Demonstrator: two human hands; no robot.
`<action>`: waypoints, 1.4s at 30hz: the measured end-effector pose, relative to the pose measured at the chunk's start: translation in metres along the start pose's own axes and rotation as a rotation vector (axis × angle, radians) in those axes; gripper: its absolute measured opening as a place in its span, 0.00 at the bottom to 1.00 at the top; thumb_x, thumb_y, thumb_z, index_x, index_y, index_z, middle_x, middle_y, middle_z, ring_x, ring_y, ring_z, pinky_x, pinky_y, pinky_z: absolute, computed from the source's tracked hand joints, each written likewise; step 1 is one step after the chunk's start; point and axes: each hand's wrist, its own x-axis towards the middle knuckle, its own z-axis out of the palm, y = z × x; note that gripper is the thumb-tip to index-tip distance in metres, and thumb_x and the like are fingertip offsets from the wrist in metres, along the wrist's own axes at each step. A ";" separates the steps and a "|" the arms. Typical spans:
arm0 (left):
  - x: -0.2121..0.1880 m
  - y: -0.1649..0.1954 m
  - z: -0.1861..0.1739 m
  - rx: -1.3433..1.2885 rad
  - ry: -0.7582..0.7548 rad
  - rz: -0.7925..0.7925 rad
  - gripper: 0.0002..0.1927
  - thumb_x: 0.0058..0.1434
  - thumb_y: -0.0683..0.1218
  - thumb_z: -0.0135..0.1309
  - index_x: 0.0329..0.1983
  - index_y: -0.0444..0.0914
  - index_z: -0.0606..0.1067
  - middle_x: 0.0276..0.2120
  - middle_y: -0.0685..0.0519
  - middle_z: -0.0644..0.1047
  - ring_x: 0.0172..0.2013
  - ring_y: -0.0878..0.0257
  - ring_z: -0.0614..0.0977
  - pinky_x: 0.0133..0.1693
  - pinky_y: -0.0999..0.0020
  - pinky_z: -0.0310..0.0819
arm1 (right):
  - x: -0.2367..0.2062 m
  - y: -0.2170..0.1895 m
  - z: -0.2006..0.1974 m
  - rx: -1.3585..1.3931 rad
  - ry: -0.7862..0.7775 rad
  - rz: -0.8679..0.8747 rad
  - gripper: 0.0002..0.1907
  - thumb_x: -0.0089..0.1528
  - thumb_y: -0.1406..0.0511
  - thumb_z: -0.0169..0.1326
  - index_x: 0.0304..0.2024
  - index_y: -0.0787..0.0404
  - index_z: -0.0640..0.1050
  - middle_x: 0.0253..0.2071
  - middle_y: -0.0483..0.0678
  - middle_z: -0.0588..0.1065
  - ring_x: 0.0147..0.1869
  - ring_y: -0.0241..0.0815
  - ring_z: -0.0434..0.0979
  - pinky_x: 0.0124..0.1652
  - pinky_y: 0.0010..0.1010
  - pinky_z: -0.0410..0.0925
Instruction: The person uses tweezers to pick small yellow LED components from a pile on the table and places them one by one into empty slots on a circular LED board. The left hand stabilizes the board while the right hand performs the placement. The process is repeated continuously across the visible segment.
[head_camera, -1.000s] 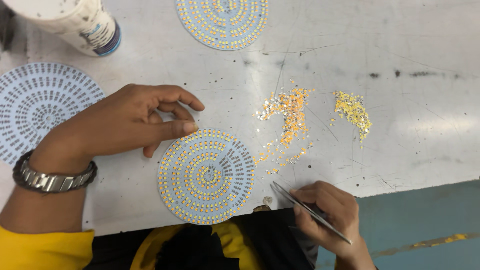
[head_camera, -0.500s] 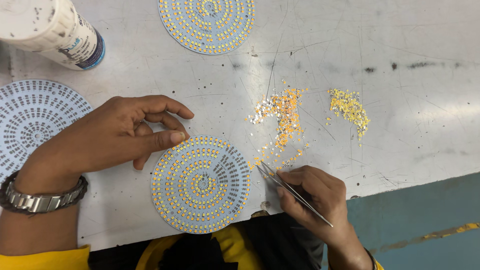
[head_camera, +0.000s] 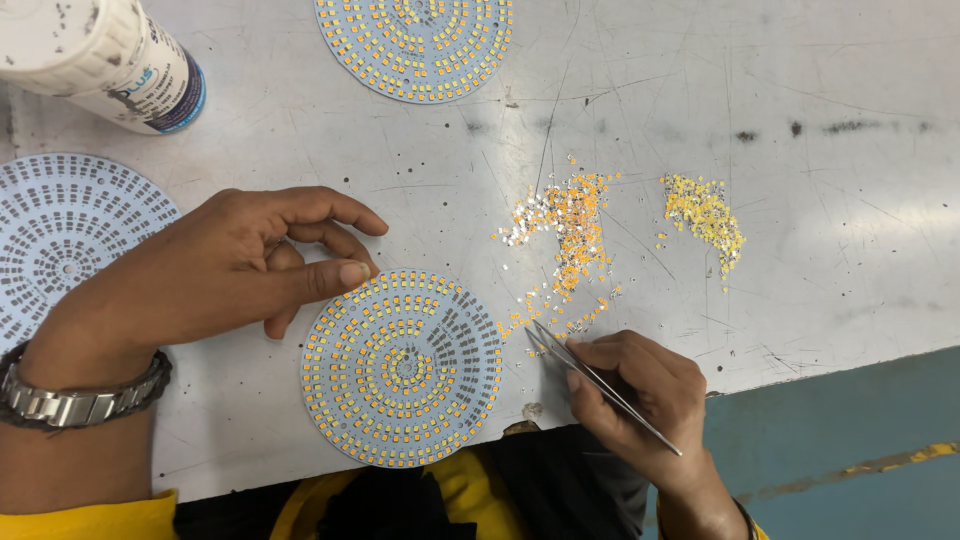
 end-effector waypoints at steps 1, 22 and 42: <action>0.000 0.001 0.000 0.028 0.009 -0.017 0.27 0.54 0.57 0.60 0.57 0.44 0.78 0.36 0.53 0.84 0.11 0.67 0.74 0.16 0.72 0.71 | 0.000 0.000 0.000 -0.004 -0.001 -0.010 0.09 0.55 0.71 0.63 0.36 0.70 0.80 0.32 0.52 0.80 0.29 0.37 0.81 0.28 0.23 0.70; -0.002 -0.001 0.000 -0.009 0.002 0.187 0.25 0.56 0.58 0.58 0.53 0.40 0.78 0.34 0.54 0.86 0.11 0.71 0.74 0.17 0.76 0.68 | -0.003 -0.007 0.017 0.051 -0.222 -0.355 0.09 0.50 0.70 0.62 0.34 0.64 0.80 0.26 0.46 0.76 0.24 0.39 0.75 0.25 0.29 0.67; 0.000 -0.002 0.000 0.016 0.001 0.049 0.28 0.54 0.59 0.60 0.56 0.44 0.78 0.35 0.53 0.84 0.11 0.68 0.74 0.17 0.72 0.71 | 0.006 -0.003 0.000 0.027 -0.084 0.015 0.11 0.55 0.70 0.63 0.39 0.69 0.80 0.33 0.52 0.80 0.32 0.39 0.82 0.32 0.25 0.72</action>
